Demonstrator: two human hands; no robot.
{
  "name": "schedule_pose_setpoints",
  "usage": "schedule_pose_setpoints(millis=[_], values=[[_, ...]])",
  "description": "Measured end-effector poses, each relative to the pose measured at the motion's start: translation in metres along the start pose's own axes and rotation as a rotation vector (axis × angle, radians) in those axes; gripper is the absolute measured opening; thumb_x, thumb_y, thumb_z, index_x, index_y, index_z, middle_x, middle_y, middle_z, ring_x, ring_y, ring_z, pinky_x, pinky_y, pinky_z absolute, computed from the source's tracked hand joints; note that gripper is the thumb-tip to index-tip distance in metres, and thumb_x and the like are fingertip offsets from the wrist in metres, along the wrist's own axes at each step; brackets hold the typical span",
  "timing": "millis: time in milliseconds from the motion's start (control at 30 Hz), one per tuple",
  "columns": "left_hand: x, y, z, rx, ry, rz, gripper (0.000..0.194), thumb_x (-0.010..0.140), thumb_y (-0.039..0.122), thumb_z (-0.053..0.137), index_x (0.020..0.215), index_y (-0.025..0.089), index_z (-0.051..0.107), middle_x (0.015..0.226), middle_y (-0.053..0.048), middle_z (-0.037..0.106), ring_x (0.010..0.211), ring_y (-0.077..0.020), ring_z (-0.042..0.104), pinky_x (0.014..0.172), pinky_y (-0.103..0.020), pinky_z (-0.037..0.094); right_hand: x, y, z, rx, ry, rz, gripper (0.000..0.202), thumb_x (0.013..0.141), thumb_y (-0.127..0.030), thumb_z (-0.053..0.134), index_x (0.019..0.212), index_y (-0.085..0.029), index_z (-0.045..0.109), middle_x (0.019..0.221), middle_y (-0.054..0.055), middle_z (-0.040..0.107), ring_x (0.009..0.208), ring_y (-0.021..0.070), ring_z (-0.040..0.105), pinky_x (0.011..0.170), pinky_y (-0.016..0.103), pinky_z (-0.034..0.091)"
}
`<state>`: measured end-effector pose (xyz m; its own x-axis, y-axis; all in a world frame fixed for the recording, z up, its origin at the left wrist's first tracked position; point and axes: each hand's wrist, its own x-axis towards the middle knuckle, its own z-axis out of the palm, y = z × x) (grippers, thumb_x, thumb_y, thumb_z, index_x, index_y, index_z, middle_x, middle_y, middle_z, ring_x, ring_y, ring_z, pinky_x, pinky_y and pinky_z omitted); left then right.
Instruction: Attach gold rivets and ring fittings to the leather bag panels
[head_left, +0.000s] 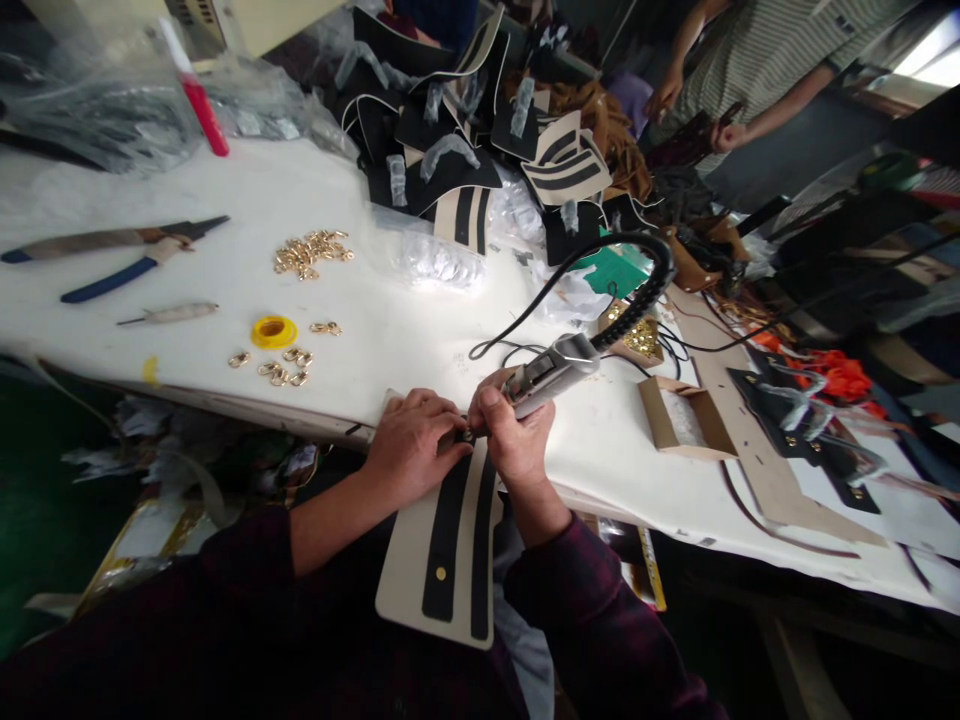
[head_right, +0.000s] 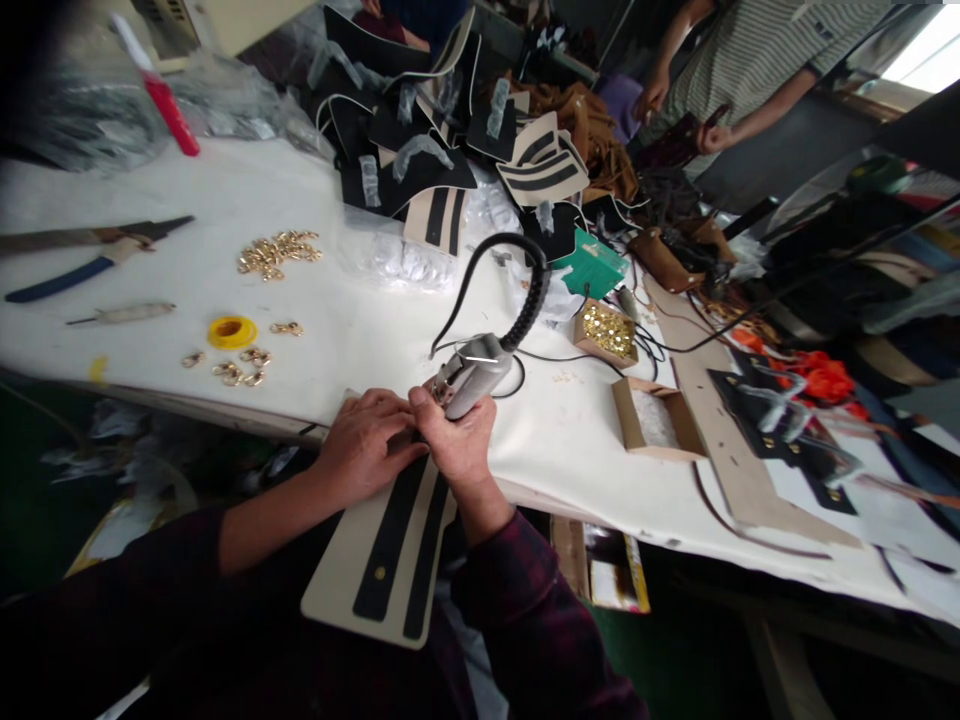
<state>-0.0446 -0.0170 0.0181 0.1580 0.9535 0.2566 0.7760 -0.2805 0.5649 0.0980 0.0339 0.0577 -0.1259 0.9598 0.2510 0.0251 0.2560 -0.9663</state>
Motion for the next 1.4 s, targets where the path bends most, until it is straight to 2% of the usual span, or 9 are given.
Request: schedule_pose_setpoints(millis=[200,433,767,967,1033,1133,1200,1300,1400], values=[[0.0,0.0,0.001,0.028,0.015,0.0,0.012,0.092,0.036,0.075,0.1,0.026,0.075,0.113,-0.004,0.077,0.115,-0.0312,0.06,0.086,-0.049,0.043,0.0,0.002,0.0,0.008,-0.092,-0.03,0.04,0.086,-0.049,0.077,0.068,-0.022,0.055,0.06,-0.003,0.056,0.054,0.0131,0.052,0.053,0.027,0.044],[-0.001,-0.001,0.004,0.01,0.011,-0.003,0.016,0.09,0.035,0.077,0.104,0.028,0.075,0.118,-0.003,0.077,0.117,-0.0312,0.06,0.089,-0.049,0.043,0.004,0.002,-0.005,0.035,-0.161,0.003,0.046,0.084,-0.059,0.079,0.069,-0.02,0.06,0.064,0.0,0.058,0.057,0.0143,0.054,0.053,0.028,0.045],[-0.001,-0.001,0.002,0.028,-0.003,-0.002,0.017,0.088,0.035,0.08,0.102,0.026,0.076,0.118,-0.004,0.077,0.118,-0.0324,0.06,0.089,-0.05,0.044,0.004,0.004,-0.002,0.021,-0.089,0.01,0.044,0.086,-0.055,0.079,0.069,-0.02,0.058,0.06,-0.003,0.056,0.053,0.0125,0.051,0.052,0.026,0.043],[-0.001,0.0,0.003,0.011,0.016,0.0,0.02,0.089,0.033,0.078,0.108,0.027,0.077,0.127,-0.005,0.075,0.121,-0.0319,0.059,0.093,-0.05,0.044,0.01,-0.009,-0.002,0.093,-0.227,0.034,0.054,0.079,-0.066,0.081,0.065,-0.019,0.059,0.06,-0.002,0.055,0.053,0.012,0.05,0.05,0.026,0.039],[0.0,0.001,0.002,0.014,0.013,0.001,0.018,0.088,0.033,0.079,0.106,0.028,0.077,0.126,-0.004,0.076,0.121,-0.0317,0.059,0.094,-0.05,0.044,0.016,-0.019,-0.004,0.087,-0.223,0.008,0.055,0.079,-0.069,0.08,0.068,-0.019,0.06,0.06,-0.003,0.055,0.052,0.0117,0.048,0.049,0.026,0.038],[0.0,0.002,-0.001,0.006,0.002,0.004,0.016,0.088,0.034,0.08,0.103,0.028,0.077,0.119,-0.003,0.077,0.119,-0.0303,0.06,0.095,-0.049,0.045,0.029,-0.032,-0.013,-0.077,-0.09,-0.1,0.047,0.085,-0.066,0.077,0.082,-0.02,0.067,0.068,-0.002,0.061,0.06,0.014,0.054,0.058,0.027,0.045],[0.0,0.003,-0.002,0.008,-0.004,0.008,0.015,0.089,0.033,0.079,0.103,0.029,0.077,0.117,-0.003,0.077,0.117,-0.0295,0.061,0.095,-0.048,0.045,0.037,-0.032,-0.024,-0.335,-0.033,-0.152,0.044,0.089,-0.063,0.074,0.099,-0.02,0.071,0.081,0.001,0.067,0.071,0.0175,0.061,0.068,0.029,0.049],[0.0,0.001,0.0,0.022,0.005,0.026,0.014,0.09,0.033,0.078,0.104,0.029,0.077,0.119,-0.004,0.076,0.116,-0.0292,0.062,0.095,-0.048,0.046,0.045,-0.016,-0.044,-0.787,-0.092,-0.122,0.043,0.097,-0.058,0.066,0.121,-0.022,0.069,0.102,0.006,0.071,0.088,0.0231,0.066,0.08,0.033,0.05],[0.0,-0.002,0.002,0.044,0.018,0.051,0.016,0.091,0.035,0.076,0.106,0.03,0.077,0.12,-0.005,0.076,0.117,-0.03,0.062,0.095,-0.048,0.046,0.05,0.009,-0.061,-1.066,-0.161,0.008,0.04,0.1,-0.047,0.064,0.132,-0.024,0.066,0.119,0.011,0.069,0.104,0.0264,0.067,0.088,0.035,0.05]])
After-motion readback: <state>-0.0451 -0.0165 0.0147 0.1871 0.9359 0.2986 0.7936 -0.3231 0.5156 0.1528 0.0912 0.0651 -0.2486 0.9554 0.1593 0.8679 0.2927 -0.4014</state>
